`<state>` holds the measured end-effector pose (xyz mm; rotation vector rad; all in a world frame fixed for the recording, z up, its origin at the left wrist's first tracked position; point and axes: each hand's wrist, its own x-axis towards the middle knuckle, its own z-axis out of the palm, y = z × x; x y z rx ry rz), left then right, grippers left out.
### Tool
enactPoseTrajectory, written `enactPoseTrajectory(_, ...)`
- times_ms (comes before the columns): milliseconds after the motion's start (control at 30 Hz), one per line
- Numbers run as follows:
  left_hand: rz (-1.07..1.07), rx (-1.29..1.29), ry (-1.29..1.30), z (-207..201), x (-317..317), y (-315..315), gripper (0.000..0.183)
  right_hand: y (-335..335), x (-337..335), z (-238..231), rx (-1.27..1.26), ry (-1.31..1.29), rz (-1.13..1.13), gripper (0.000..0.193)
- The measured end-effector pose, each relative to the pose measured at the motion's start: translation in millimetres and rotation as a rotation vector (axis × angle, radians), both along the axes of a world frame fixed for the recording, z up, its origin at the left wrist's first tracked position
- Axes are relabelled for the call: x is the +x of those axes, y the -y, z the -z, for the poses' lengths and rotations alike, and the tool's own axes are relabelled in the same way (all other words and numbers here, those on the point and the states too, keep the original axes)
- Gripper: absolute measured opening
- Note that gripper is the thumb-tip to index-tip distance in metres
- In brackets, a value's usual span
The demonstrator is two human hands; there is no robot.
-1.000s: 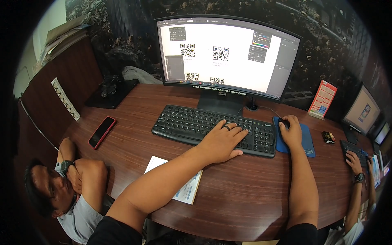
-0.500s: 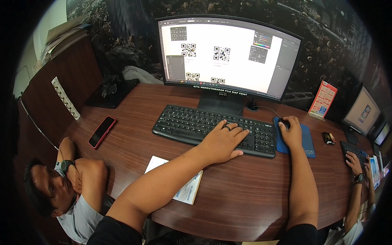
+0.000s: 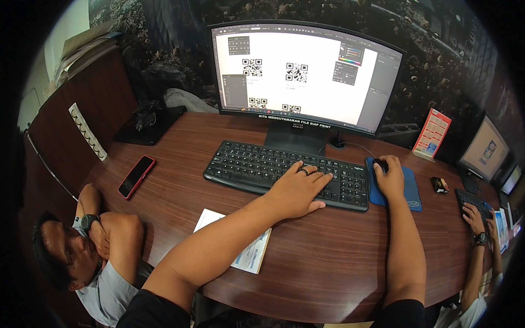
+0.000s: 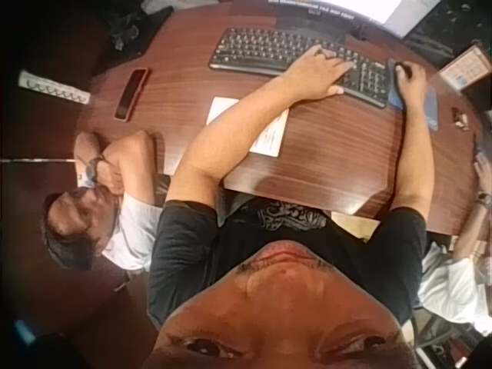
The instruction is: The recorder uses a graphic design software on a computer to arrange QR codes and layouts.
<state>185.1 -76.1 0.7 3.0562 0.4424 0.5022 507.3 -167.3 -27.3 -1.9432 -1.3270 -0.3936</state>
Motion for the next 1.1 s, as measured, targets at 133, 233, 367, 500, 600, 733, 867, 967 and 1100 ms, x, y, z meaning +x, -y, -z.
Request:
enactPoseTrajectory(133, 0.007, -0.011, 0.004, 0.7, -1.1, 0.3, 0.070, 0.8, -1.8, -0.3, -0.022, -0.019, 0.011, 0.026)
enactPoseTrajectory(233, 0.016, -0.002, 0.018, 2.0, 0.6, 0.2, 0.070, 1.9, 3.1, 2.6, -0.011, -0.004, 0.032, 0.025)
enactPoseTrajectory(367, 0.024, 0.019, 0.036, 4.1, 0.7, -2.6, 0.070, 0.5, 6.0, 4.1, -0.012, -0.011, 0.056, 0.025)
enactPoseTrajectory(500, 0.030, 0.028, 0.040, 2.0, -0.1, -3.4, 0.069, -2.0, 6.6, 3.6, -0.009, -0.019, 0.055, 0.026)
enactPoseTrajectory(600, 0.026, 0.024, 0.041, 3.7, 1.4, -4.4, 0.069, -2.1, 5.1, 0.8, -0.029, -0.045, 0.063, 0.027)
enactPoseTrajectory(733, 0.022, 0.022, 0.035, 3.9, 1.5, -3.3, 0.069, -1.0, 2.0, 0.7, -0.026, -0.044, 0.079, 0.028)
enactPoseTrajectory(867, 0.021, 0.029, 0.035, 4.2, 1.6, -2.3, 0.069, 0.2, 5.5, 2.2, -0.032, -0.039, 0.076, 0.027)
enactPoseTrajectory(967, 0.027, 0.034, 0.050, 4.7, 0.4, -2.0, 0.069, 0.8, 6.2, 2.6, -0.051, -0.047, 0.079, 0.025)
enactPoseTrajectory(1100, 0.030, 0.025, 0.038, 3.4, -0.4, -2.3, 0.068, 1.3, 2.2, -0.2, -0.051, -0.067, 0.073, 0.022)
